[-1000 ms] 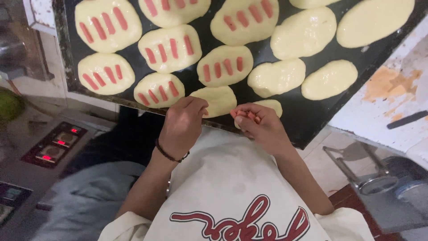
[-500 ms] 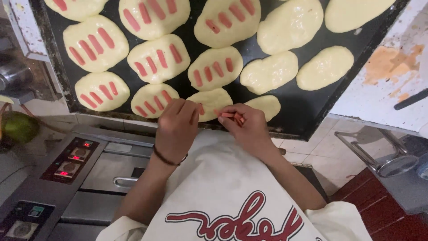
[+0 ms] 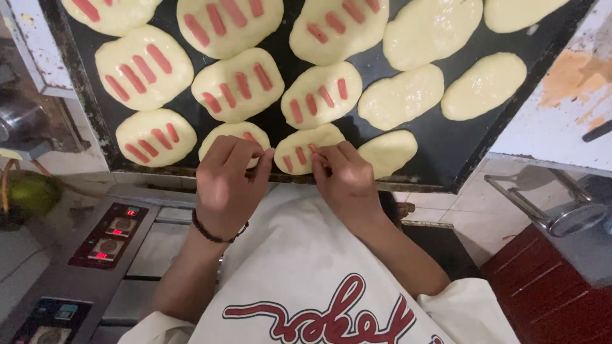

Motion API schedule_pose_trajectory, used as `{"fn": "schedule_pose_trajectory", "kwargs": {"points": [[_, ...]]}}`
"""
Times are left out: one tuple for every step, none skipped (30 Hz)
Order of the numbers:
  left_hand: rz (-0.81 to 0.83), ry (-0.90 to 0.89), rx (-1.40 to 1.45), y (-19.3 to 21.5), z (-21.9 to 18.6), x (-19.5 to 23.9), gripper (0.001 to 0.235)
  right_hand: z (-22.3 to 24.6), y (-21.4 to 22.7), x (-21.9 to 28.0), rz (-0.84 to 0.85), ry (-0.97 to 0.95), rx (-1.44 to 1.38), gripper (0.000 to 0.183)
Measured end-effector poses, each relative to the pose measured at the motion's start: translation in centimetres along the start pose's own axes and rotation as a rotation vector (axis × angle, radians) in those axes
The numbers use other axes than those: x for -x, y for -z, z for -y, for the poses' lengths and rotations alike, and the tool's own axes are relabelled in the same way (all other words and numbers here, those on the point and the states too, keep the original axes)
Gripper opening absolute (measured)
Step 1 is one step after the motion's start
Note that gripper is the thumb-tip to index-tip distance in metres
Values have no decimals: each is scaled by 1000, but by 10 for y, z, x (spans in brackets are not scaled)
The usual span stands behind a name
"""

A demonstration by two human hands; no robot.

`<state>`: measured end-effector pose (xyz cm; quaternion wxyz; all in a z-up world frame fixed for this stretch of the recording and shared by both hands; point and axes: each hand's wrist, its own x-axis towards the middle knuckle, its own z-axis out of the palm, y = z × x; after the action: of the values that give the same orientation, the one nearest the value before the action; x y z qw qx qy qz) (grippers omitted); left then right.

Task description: Placing small strips of sausage onto individual pieces of dough on a baking tray in a bakery kitchen.

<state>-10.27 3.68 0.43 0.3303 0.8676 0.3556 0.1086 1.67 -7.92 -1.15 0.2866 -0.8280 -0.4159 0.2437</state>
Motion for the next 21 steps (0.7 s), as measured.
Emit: {"fn": "schedule_pose_trajectory", "kwargs": {"points": [[3, -5, 4, 0, 0, -1, 16, 3, 7, -2, -4, -5, 4, 5], [29, -15, 27, 1, -1, -2, 13, 5, 15, -6, 0, -25, -109, 5], [54, -25, 50, 1, -1, -4, 10, 7, 23, -10, 5, -43, -221, 7], [58, -31, 53, 1, -7, -8, 10, 3, 28, -9, -1, -48, -220, 7], [166, -101, 168, 1, -12, -11, 9, -2, 35, -8, 123, -219, -475, 4], [275, -175, 285, 0, -18, -16, 15, -7, 41, -7, 243, -391, -730, 3], [282, -185, 289, -2, -26, -17, 15, -8, 42, -4, 231, -395, -729, 3], [332, -277, 372, -5, -34, -19, 18, -9, 43, -2, 347, -428, -804, 5], [381, -370, 455, -7, -42, -20, 21, -11, 45, 0, 463, -459, -880, 7], [393, -381, 457, -11, -39, -17, 21, -12, 42, 4, 447, -463, -884, 7], [353, -388, 471, -15, -36, -15, 17, -13, 39, 7, 449, -525, -979, 6], [320, -396, 486, -19, -33, -12, 13, -13, 36, 11, 445, -589, -1078, 8], [338, -409, 490, -23, -29, -13, 13, -13, 37, 11, 424, -597, -1087, 8], [376, -396, 492, -25, -26, -14, 9, -13, 37, 13, 380, -669, -1128, 11], [413, -382, 494, -28, -22, -14, 6, -14, 38, 14, 335, -741, -1169, 15], [432, -391, 495, -29, -24, -21, 6, -23, 37, 25, 317, -749, -1180, 15], [423, -416, 421, -30, -26, -28, 3, -31, 35, 35, 259, -788, -1186, 17], [413, -444, 345, -30, -27, -36, 4, -39, 33, 46, 200, -825, -1194, 20], [432, -455, 344, -37, -23, -35, 4, -48, 32, 53, 182, -832, -1207, 20], [395, -519, 218, -44, -18, -35, 7, -57, 31, 60, 130, -850, -1281, 20], [355, -583, 94, -51, -14, -35, 10, -65, 30, 67, 78, -867, -1354, 21]]}}
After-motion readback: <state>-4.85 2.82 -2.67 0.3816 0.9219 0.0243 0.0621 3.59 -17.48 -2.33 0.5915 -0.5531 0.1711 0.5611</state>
